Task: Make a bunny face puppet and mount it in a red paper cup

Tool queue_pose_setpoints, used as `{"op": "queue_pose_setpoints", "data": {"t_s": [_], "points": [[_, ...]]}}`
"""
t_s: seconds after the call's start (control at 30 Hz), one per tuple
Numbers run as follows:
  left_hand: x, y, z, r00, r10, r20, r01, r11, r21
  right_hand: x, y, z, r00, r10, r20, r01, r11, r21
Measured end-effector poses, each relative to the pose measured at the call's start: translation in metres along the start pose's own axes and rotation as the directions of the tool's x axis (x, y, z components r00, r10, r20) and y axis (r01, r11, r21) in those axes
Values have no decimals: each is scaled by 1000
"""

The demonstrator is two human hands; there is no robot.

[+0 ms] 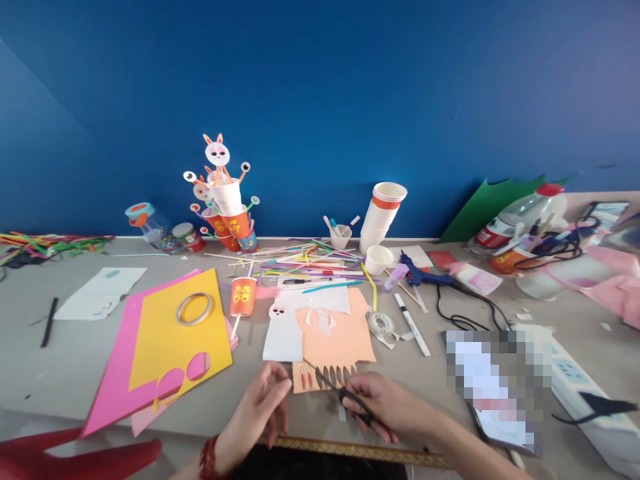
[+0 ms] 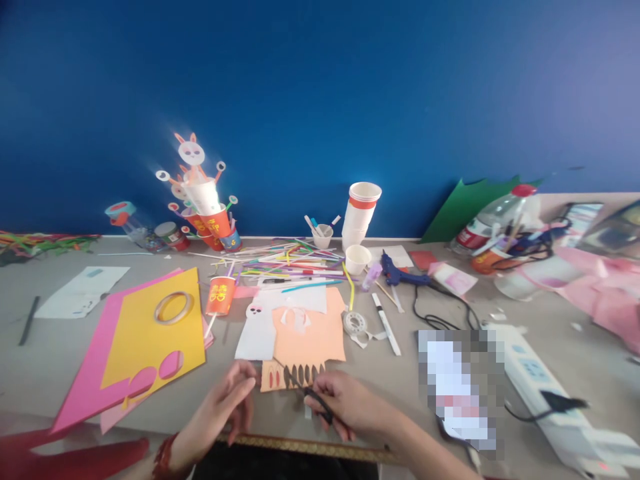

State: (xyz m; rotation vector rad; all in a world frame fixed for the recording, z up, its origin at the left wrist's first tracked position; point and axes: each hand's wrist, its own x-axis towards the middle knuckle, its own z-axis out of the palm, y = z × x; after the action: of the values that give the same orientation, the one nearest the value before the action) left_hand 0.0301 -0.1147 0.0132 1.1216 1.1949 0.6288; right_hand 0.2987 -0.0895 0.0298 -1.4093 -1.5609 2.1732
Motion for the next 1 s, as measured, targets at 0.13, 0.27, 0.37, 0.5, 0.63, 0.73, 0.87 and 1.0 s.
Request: {"op": "queue_pose_setpoints", "data": {"t_s": [0.13,0.27,0.37,0.5,0.63,0.73,0.87,1.0], "points": [[2,2,9,980,-115,163,154,955,-253,3,7,9,1000,-7,4,6,995,95],[3,-6,12,990,-93,109,124,939,-321,2,8,10,999,32,43,-39,984,172],[2,-9,12,993,-54,108,88,936,-340,-1,0,0,993,51,102,-65,987,145],[2,-7,14,994,-2,112,47,915,-400,-2,-12,-18,976,28,217,-48,995,85],[3,-7,15,995,33,89,7,909,-417,0,-9,-20,965,26,262,-78,979,189],[4,-9,13,997,46,65,-17,916,-400,-2,1,-14,969,49,241,-125,943,310],[5,-10,11,994,56,94,-22,945,-326,-6,1,-16,972,67,224,-117,969,216],[5,-7,11,992,51,113,-13,950,-313,-5,-16,-35,961,48,274,-59,998,31]]}}
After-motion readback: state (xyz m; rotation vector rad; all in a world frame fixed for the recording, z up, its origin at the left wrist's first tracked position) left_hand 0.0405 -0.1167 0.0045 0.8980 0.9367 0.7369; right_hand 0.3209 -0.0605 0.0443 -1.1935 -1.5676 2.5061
